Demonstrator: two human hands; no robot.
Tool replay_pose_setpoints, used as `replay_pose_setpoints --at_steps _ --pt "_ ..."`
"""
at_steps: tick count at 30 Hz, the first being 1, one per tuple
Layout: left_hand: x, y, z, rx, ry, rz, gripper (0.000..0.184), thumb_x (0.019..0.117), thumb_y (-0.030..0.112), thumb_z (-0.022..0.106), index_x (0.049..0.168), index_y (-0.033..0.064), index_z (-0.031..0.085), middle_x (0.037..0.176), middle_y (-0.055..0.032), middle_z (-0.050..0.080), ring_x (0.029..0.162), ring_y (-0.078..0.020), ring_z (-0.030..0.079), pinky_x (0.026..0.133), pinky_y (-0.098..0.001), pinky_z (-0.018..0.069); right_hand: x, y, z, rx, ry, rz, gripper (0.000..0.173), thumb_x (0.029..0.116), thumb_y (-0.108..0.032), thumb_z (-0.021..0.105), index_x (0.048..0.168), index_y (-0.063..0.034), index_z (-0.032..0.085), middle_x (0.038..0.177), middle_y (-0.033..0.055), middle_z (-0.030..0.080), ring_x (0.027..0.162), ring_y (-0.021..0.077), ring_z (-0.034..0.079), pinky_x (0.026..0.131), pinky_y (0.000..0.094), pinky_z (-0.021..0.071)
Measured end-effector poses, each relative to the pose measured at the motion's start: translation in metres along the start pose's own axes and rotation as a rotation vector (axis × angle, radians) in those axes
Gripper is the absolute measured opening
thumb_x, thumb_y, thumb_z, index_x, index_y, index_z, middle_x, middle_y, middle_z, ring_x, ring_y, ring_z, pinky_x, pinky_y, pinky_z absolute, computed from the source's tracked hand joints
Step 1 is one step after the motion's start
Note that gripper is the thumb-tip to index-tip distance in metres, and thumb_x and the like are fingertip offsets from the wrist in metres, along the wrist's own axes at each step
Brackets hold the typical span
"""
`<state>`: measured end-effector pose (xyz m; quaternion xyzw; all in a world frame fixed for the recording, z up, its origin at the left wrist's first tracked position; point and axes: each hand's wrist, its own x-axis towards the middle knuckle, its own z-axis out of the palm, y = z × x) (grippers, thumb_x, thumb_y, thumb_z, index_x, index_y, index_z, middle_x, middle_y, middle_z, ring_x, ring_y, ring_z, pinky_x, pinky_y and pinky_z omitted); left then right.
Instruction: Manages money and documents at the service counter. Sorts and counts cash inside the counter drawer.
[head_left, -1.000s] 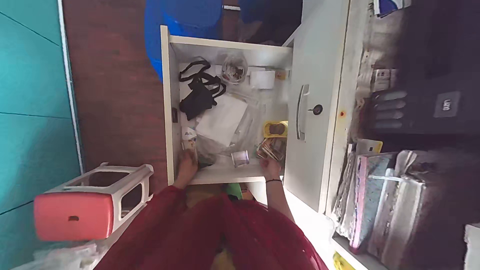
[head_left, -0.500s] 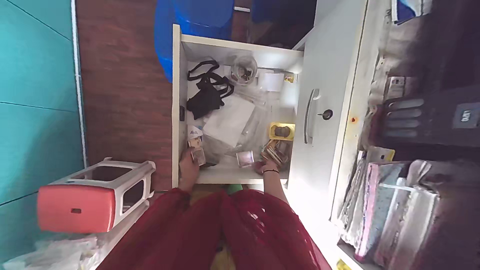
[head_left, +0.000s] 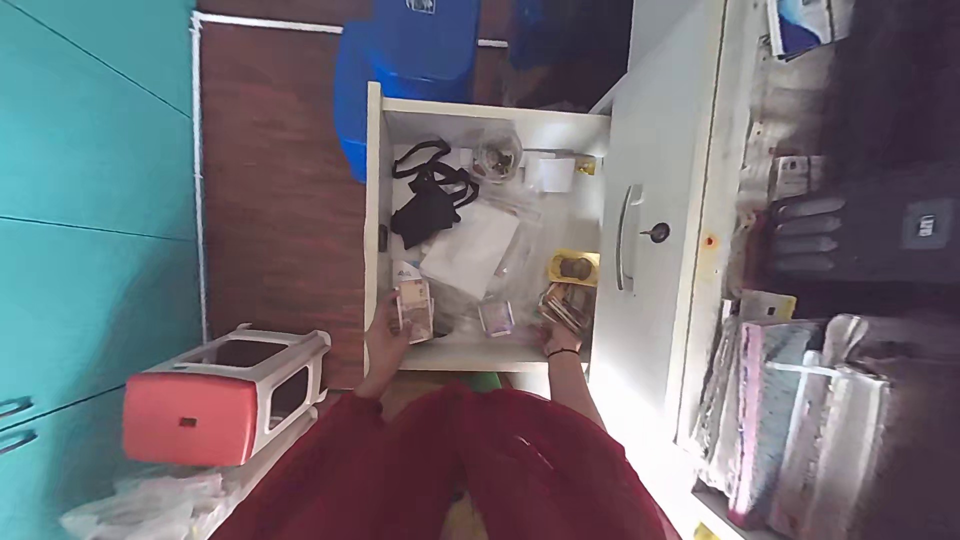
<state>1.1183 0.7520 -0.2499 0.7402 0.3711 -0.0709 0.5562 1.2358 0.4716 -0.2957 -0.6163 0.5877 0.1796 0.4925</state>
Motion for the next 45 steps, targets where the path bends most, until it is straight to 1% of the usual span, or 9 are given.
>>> replay_pose_setpoints --at_steps 5,8,16,21,25,29,34,39,45 --pt "0.009 0.007 -0.001 -0.164 -0.062 -0.118 0.081 0.0831 -0.003 0.076 0.153 0.0055 0.036 0.104 -0.0154 0.069 0.080 -0.0167 0.068 0.074 -0.0344 0.0584 -0.021 0.007 -0.024 -0.031 -0.109 -0.054 0.031 0.1009 -0.001 0.054 0.129 0.0085 0.048 0.095 0.0139 0.057 0.069 0.0130 0.057 0.062 0.0251 0.0512" --pt "0.011 0.008 0.001 -0.090 -0.101 -0.125 0.063 0.0852 0.002 0.077 0.142 -0.0020 0.051 0.110 -0.0201 0.066 0.089 -0.0222 0.066 0.081 -0.0391 0.0561 -0.059 0.016 -0.047 -0.156 -0.119 -0.140 0.030 0.1018 -0.007 0.054 0.130 0.0035 0.051 0.100 0.0123 0.056 0.077 0.0160 0.053 0.064 0.0318 0.0451" --pt "-0.006 0.024 0.025 -0.157 -0.345 -0.136 0.034 0.0883 0.007 0.075 0.117 -0.0080 0.064 0.103 -0.0145 0.069 0.090 -0.0139 0.068 0.083 -0.0320 0.0579 -0.093 0.055 -0.045 -0.330 -0.227 -0.955 0.028 0.1014 -0.005 0.054 0.118 0.0148 0.065 0.104 0.0242 0.071 0.091 0.0183 0.068 0.086 0.0317 0.0544" --pt "-0.006 0.042 0.030 -0.073 -0.448 -0.208 0.039 0.0880 0.014 0.079 0.119 -0.0052 0.065 0.104 -0.0145 0.069 0.090 -0.0152 0.066 0.083 -0.0339 0.0560 -0.092 0.035 -0.025 -0.333 -0.204 -0.892 0.042 0.0995 -0.002 0.057 0.137 0.0136 0.049 0.122 0.0305 0.066 0.097 0.0315 0.072 0.086 0.0425 0.0575" --pt "-0.005 0.041 0.029 -0.025 -0.465 -0.189 0.040 0.0859 0.017 0.082 0.116 -0.0040 0.067 0.099 -0.0134 0.069 0.083 -0.0141 0.066 0.077 -0.0326 0.0561 -0.078 0.044 -0.016 -0.269 -0.396 -0.942 0.025 0.0984 0.002 0.048 0.109 0.0101 0.069 0.111 0.0226 0.068 0.100 0.0227 0.067 0.088 0.0357 0.0547" --pt "-0.009 0.040 0.029 0.015 -0.456 -0.094 0.040 0.0841 0.018 0.083 0.114 -0.0026 0.068 0.103 -0.0156 0.070 0.090 -0.0196 0.068 0.084 -0.0405 0.0565 -0.092 0.050 -0.007 -0.198 -0.618 -0.820 0.025 0.0999 -0.007 0.054 0.111 0.0112 0.069 0.122 0.0204 0.062 0.104 0.0150 0.063 0.088 0.0284 0.0542" --pt "-0.010 0.031 0.028 -0.015 -0.434 0.107 0.040 0.0881 0.017 0.079 0.123 0.0025 0.066 0.117 -0.0155 0.070 0.104 -0.0226 0.070 0.093 -0.0454 0.0562 -0.091 0.048 0.002 -0.181 -0.436 -0.862 0.016 0.0954 -0.004 0.065 0.101 0.0108 0.071 0.105 0.0191 0.069 0.089 0.0132 0.068 0.082 0.0275 0.0573" --pt "-0.017 0.051 0.016 -0.076 -0.379 -0.111 0.026 0.1027 0.020 0.061 0.110 -0.0044 0.067 0.097 -0.0121 0.069 0.080 -0.0120 0.063 0.073 -0.0318 0.0531 -0.089 0.036 -0.007 -0.305 -0.344 -1.002 0.021 0.0954 -0.007 0.066 0.102 0.0120 0.072 0.107 0.0255 0.068 0.092 0.0238 0.069 0.084 0.0342 0.0578" --pt "-0.019 0.062 0.033 -0.186 -0.291 -0.265 0.038 0.1056 0.033 0.056 0.092 -0.0011 0.065 0.075 -0.0047 0.058 0.062 -0.0082 0.054 0.057 -0.0258 0.0471 -0.117 0.045 0.006 -0.254 -0.539 -0.956 0.017 0.0946 -0.006 0.067 0.099 0.0100 0.073 0.109 0.0199 0.068 0.089 0.0119 0.067 0.080 0.0239 0.0567"
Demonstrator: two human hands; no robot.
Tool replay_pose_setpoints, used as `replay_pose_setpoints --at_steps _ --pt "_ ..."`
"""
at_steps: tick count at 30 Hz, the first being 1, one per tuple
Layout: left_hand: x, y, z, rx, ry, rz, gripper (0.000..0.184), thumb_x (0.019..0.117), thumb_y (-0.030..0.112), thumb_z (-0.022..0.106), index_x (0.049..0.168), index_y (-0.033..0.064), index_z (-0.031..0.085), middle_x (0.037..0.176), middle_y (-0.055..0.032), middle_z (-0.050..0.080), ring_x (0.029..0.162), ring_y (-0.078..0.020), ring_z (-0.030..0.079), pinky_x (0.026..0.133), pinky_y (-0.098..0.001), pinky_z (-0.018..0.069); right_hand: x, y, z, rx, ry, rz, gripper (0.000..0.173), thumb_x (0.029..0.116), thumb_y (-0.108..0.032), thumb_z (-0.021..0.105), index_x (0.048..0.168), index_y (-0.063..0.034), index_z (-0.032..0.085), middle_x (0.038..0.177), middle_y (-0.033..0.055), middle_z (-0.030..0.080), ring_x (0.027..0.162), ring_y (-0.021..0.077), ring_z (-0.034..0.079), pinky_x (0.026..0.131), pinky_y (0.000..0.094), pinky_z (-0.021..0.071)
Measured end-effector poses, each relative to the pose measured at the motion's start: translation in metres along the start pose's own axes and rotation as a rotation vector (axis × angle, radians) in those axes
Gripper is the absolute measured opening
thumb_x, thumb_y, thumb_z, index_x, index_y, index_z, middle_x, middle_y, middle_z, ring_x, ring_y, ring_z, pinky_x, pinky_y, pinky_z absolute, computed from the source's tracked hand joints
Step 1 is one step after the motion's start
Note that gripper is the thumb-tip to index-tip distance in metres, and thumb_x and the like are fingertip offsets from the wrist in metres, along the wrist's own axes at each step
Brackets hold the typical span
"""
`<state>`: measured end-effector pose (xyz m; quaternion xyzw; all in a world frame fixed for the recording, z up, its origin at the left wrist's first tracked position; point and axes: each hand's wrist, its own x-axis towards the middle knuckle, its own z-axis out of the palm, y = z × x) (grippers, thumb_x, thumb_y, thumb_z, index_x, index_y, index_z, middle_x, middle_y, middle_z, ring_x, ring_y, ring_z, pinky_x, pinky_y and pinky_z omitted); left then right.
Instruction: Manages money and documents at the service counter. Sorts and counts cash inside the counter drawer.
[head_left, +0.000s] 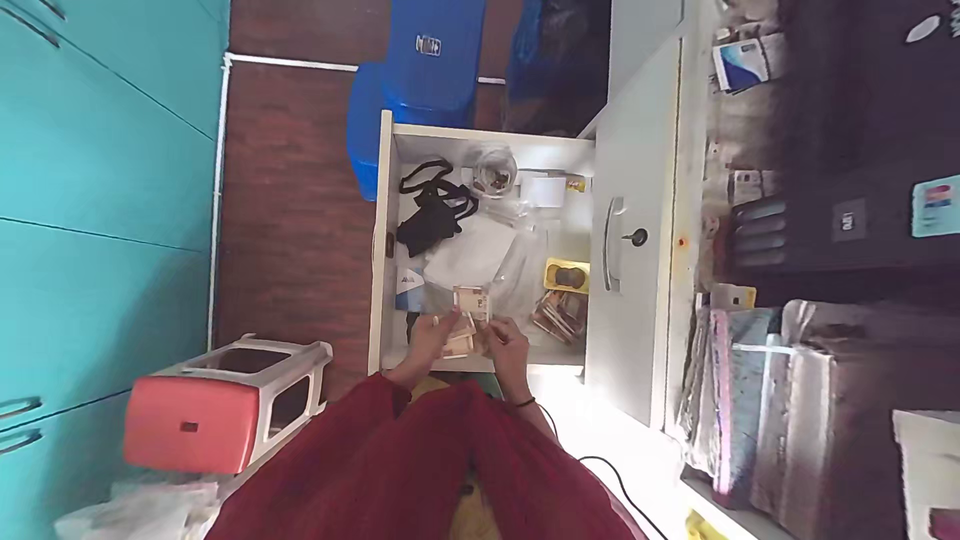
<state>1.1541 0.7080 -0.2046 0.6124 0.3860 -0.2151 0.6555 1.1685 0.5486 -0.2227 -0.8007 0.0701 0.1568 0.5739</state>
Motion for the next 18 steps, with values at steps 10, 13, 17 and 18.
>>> replay_pose_setpoints --at_steps 10,13,17,18 --pt "0.003 0.003 0.009 0.008 0.089 0.018 0.033 0.1063 0.023 0.053 0.120 -0.0060 0.060 0.101 -0.0186 0.064 0.086 -0.0217 0.062 0.077 -0.0390 0.0522 -0.007 -0.016 -0.002 0.235 -0.185 0.164 0.039 0.0840 0.000 0.073 0.120 0.0128 0.064 0.127 0.0224 0.061 0.110 0.0164 0.065 0.092 0.0278 0.0566" --pt "0.000 0.008 0.006 -0.031 0.042 0.016 0.037 0.1080 0.023 0.049 0.126 -0.0071 0.060 0.113 -0.0221 0.065 0.099 -0.0249 0.063 0.088 -0.0421 0.0516 -0.012 -0.023 0.004 0.287 -0.123 0.248 0.036 0.0867 0.004 0.072 0.121 0.0120 0.063 0.115 0.0177 0.069 0.095 0.0104 0.069 0.084 0.0258 0.0583" --pt "0.002 0.007 -0.002 -0.112 -0.087 0.053 0.053 0.1120 0.030 0.025 0.117 -0.0052 0.064 0.107 -0.0172 0.068 0.097 -0.0203 0.065 0.086 -0.0376 0.0529 -0.012 -0.016 0.007 0.368 -0.113 0.320 0.025 0.0941 0.008 0.057 0.119 0.0121 0.062 0.104 0.0128 0.071 0.083 0.0074 0.068 0.074 0.0247 0.0584" --pt "0.004 0.007 -0.004 -0.121 -0.127 0.076 0.055 0.1119 0.029 0.022 0.116 -0.0043 0.065 0.107 -0.0161 0.069 0.096 -0.0193 0.066 0.086 -0.0372 0.0535 -0.012 -0.013 0.006 0.369 -0.121 0.333 0.023 0.0948 0.009 0.057 0.116 0.0116 0.063 0.102 0.0122 0.071 0.081 0.0079 0.068 0.073 0.0252 0.0590"
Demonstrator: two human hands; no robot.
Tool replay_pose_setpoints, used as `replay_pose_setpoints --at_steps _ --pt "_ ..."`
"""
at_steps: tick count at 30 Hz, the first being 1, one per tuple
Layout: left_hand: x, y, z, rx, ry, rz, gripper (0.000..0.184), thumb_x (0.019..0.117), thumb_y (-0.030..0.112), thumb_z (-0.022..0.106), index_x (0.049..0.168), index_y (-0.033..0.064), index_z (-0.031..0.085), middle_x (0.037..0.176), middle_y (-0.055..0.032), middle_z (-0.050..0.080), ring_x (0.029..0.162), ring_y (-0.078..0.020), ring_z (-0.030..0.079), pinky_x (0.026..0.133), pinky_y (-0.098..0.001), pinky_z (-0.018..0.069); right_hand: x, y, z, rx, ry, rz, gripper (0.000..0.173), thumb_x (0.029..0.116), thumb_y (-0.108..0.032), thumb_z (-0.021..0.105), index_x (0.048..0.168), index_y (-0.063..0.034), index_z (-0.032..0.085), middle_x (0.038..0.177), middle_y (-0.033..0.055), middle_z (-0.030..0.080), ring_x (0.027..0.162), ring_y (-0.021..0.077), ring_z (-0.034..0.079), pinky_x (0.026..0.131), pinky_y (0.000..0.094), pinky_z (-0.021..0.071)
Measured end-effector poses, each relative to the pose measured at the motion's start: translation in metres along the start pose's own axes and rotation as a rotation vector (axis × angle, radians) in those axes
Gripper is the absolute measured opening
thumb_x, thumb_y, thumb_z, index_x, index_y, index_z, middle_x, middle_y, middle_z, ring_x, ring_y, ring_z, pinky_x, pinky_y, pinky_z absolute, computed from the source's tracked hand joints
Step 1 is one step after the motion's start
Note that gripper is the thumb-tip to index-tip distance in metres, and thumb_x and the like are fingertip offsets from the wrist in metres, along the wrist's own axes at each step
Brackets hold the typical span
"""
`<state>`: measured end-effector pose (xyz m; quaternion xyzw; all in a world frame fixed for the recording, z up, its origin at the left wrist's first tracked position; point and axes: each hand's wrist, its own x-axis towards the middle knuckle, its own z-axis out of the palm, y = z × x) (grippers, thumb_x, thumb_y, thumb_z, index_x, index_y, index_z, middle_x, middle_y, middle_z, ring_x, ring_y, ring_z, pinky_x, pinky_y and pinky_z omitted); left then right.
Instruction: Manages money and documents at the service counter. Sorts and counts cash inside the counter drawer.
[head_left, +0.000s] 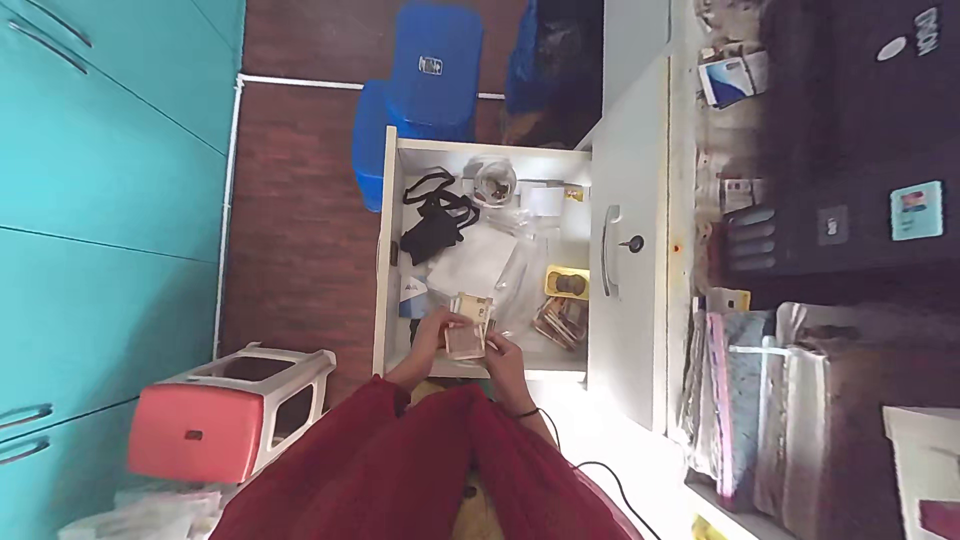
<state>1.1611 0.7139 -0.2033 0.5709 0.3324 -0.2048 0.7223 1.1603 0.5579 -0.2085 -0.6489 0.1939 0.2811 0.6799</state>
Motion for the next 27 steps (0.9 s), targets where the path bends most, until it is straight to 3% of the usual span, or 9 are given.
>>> replay_pose_setpoints --at_steps 2,5,7,11,13,16,21,24,27 --pt "0.004 0.000 -0.005 0.007 -0.052 0.029 0.047 0.1115 0.022 0.027 0.121 -0.0044 0.065 0.110 -0.0152 0.070 0.096 -0.0171 0.067 0.087 -0.0353 0.0547 0.000 0.002 -0.003 -0.013 -0.013 0.026 0.020 0.0946 0.008 0.058 0.113 0.0098 0.066 0.098 0.0104 0.072 0.078 0.0072 0.069 0.070 0.0244 0.0588" --pt "0.003 -0.002 -0.005 0.095 -0.045 0.079 0.028 0.1068 0.012 0.048 0.113 -0.0041 0.069 0.100 -0.0101 0.070 0.086 -0.0107 0.065 0.081 -0.0295 0.0543 -0.001 -0.001 -0.003 -0.069 0.006 0.070 0.018 0.0951 0.005 0.057 0.110 0.0089 0.067 0.094 0.0093 0.071 0.076 0.0069 0.066 0.068 0.0243 0.0557" --pt "0.000 -0.002 -0.001 0.189 -0.058 0.125 0.021 0.1023 0.007 0.057 0.116 -0.0030 0.070 0.105 -0.0116 0.071 0.088 -0.0105 0.065 0.084 -0.0303 0.0537 0.001 -0.005 0.001 -0.103 0.063 0.120 0.017 0.1004 -0.001 0.053 0.105 0.0080 0.066 0.088 0.0093 0.068 0.076 0.0100 0.064 0.068 0.0282 0.0550" --pt "-0.003 -0.013 0.005 0.285 -0.047 0.295 0.024 0.0974 -0.002 0.057 0.118 -0.0024 0.070 0.106 -0.0112 0.071 0.079 -0.0048 0.062 0.076 -0.0245 0.0529 0.006 -0.006 0.004 -0.152 0.091 0.105 0.021 0.1041 -0.004 0.049 0.106 0.0082 0.065 0.086 0.0096 0.064 0.074 0.0104 0.061 0.065 0.0284 0.0531" --pt "-0.001 -0.017 0.003 0.260 -0.065 0.336 0.026 0.1001 0.001 0.052 0.118 -0.0028 0.070 0.110 -0.0123 0.072 0.092 -0.0086 0.066 0.086 -0.0288 0.0536 0.007 -0.002 0.005 -0.143 0.136 0.019 0.016 0.1000 0.000 0.052 0.097 0.0065 0.066 0.076 0.0039 0.063 0.065 0.0041 0.058 0.060 0.0229 0.0495" --pt "-0.002 -0.016 0.001 0.129 -0.185 0.286 0.031 0.1026 0.007 0.046 0.123 -0.0060 0.065 0.123 -0.0144 0.066 0.108 -0.0128 0.064 0.096 -0.0312 0.0515 0.005 0.000 0.007 0.007 0.223 -0.002 0.020 0.1020 0.000 0.044 0.095 0.0060 0.063 0.073 0.0013 0.063 0.064 0.0027 0.061 0.063 0.0220 0.0545" --pt "-0.006 -0.011 0.003 0.209 -0.300 0.226 0.055 0.0858 0.007 0.074 0.137 -0.0050 0.057 0.142 -0.0233 0.050 0.119 -0.0227 0.060 0.097 -0.0334 0.0542 0.011 -0.003 0.013 -0.018 0.310 0.015 0.022 0.1033 -0.005 0.050 0.091 0.0051 0.065 0.072 0.0039 0.062 0.064 0.0067 0.059 0.063 0.0261 0.0521" --pt "-0.004 -0.013 0.000 0.208 -0.370 0.282 0.060 0.0819 0.008 0.076 0.137 -0.0057 0.056 0.144 -0.0234 0.048 0.125 -0.0230 0.057 0.100 -0.0335 0.0536 0.012 -0.003 0.013 0.046 0.301 0.061 0.023 0.1044 -0.006 0.048 0.094 0.0057 0.065 0.075 0.0061 0.065 0.067 0.0093 0.063 0.065 0.0287 0.0555" --pt "0.001 -0.016 -0.006 0.236 -0.456 0.333 0.064 0.0813 0.010 0.071 0.140 -0.0067 0.053 0.147 -0.0244 0.046 0.130 -0.0245 0.055 0.105 -0.0349 0.0510 0.013 -0.005 0.012 0.152 0.294 0.140 0.023 0.1056 -0.006 0.043 0.097 0.0045 0.062 0.074 0.0047 0.065 0.064 0.0091 0.064 0.060 0.0273 0.0569"
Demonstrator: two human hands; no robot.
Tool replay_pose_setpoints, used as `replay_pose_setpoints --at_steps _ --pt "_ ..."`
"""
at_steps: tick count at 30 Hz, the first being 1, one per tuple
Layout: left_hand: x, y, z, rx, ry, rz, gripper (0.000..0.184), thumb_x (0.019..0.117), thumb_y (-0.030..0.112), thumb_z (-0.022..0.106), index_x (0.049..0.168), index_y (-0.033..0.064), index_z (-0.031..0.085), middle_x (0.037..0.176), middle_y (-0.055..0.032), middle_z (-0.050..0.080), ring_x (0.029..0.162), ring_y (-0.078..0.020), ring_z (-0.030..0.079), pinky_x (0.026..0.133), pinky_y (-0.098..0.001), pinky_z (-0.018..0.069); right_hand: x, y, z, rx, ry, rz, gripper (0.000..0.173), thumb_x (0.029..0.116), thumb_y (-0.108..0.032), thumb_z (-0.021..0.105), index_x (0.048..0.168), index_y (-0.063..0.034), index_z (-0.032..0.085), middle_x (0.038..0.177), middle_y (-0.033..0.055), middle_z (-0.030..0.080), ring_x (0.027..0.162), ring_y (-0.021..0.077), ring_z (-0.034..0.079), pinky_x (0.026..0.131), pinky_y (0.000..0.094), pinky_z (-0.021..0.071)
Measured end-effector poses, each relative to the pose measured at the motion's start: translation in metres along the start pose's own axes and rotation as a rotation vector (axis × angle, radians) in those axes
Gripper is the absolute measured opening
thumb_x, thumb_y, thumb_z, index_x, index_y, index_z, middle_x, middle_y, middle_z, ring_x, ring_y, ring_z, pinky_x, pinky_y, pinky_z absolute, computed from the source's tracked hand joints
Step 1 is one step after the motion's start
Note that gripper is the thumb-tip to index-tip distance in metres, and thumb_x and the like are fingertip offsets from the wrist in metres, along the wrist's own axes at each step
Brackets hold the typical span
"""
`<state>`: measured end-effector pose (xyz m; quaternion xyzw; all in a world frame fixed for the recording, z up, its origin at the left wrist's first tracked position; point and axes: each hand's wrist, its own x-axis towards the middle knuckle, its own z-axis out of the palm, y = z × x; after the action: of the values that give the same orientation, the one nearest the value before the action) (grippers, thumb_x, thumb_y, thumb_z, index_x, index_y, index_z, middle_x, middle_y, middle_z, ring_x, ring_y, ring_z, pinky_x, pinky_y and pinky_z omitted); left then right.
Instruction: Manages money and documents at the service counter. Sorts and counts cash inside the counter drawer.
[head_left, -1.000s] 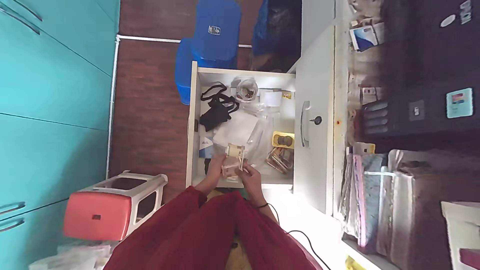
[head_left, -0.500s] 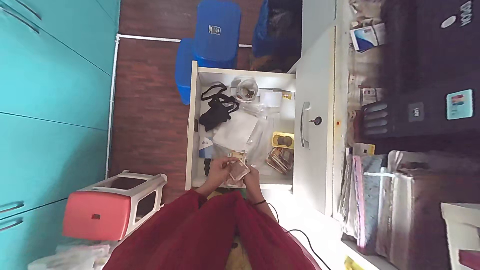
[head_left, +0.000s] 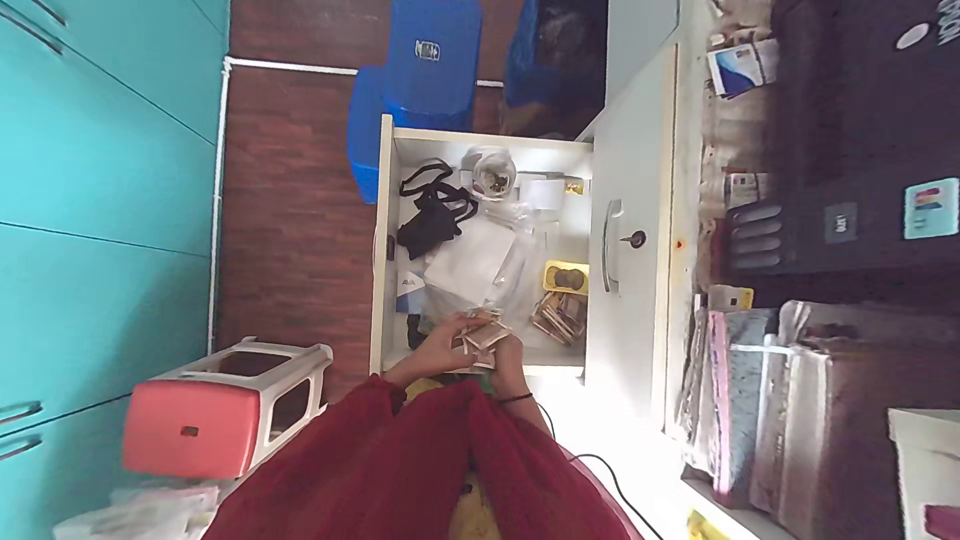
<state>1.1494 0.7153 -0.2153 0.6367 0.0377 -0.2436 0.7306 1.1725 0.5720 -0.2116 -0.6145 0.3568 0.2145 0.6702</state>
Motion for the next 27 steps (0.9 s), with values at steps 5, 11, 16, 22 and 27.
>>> replay_pose_setpoints --at_steps 5,11,16,22,27 --pt "0.002 0.000 0.005 -0.156 0.262 -0.191 0.027 0.0999 0.005 0.057 0.124 -0.0061 0.063 0.116 -0.0116 0.068 0.096 -0.0090 0.065 0.087 -0.0281 0.0548 -0.001 0.002 0.002 -0.228 -0.048 -0.069 0.015 0.0993 -0.005 0.059 0.093 0.0063 0.065 0.072 0.0057 0.063 0.062 0.0083 0.061 0.061 0.0272 0.0539" --pt "0.010 -0.011 0.007 -0.222 0.586 -0.323 0.048 0.0962 0.002 0.066 0.141 -0.0034 0.049 0.115 -0.0199 0.067 0.098 -0.0192 0.067 0.087 -0.0363 0.0564 -0.007 0.013 0.000 -0.322 -0.218 -0.192 0.043 0.0921 -0.001 0.069 0.129 0.0104 0.049 0.108 0.0204 0.069 0.089 0.0152 0.069 0.079 0.0314 0.0575" --pt "0.011 -0.013 0.000 -0.132 0.617 -0.239 0.079 0.0888 0.001 0.075 0.154 0.0140 0.031 0.107 -0.0165 0.071 0.081 -0.0189 0.072 0.070 -0.0342 0.0593 0.012 0.009 -0.032 -0.455 -0.317 -0.323 0.037 0.0992 -0.007 0.060 0.130 0.0117 0.053 0.105 0.0176 0.071 0.091 0.0172 0.072 0.082 0.0342 0.0609" --pt "0.006 -0.003 -0.007 0.039 0.459 -0.239 0.026 0.0951 0.005 0.069 0.121 0.0039 0.069 0.102 -0.0087 0.072 0.073 -0.0080 0.064 0.067 -0.0268 0.0542 0.092 -0.026 -0.081 -1.232 0.210 -0.144 0.036 0.1068 -0.014 0.048 0.138 -0.0025 0.061 0.138 0.0261 0.060 0.125 0.0439 0.060 0.103 0.0591 0.0462" --pt "0.002 -0.007 -0.006 0.128 0.399 -0.122 0.027 0.0948 0.010 0.068 0.121 0.0045 0.070 0.108 -0.0079 0.073 0.087 -0.0087 0.068 0.081 -0.0300 0.0567 0.140 -0.020 -0.090 -1.547 0.137 -0.149 0.051 0.1020 -0.015 0.058 0.149 0.0024 0.048 0.158 0.0285 0.038 0.140 0.0473 0.045 0.109 0.0638 0.0405"
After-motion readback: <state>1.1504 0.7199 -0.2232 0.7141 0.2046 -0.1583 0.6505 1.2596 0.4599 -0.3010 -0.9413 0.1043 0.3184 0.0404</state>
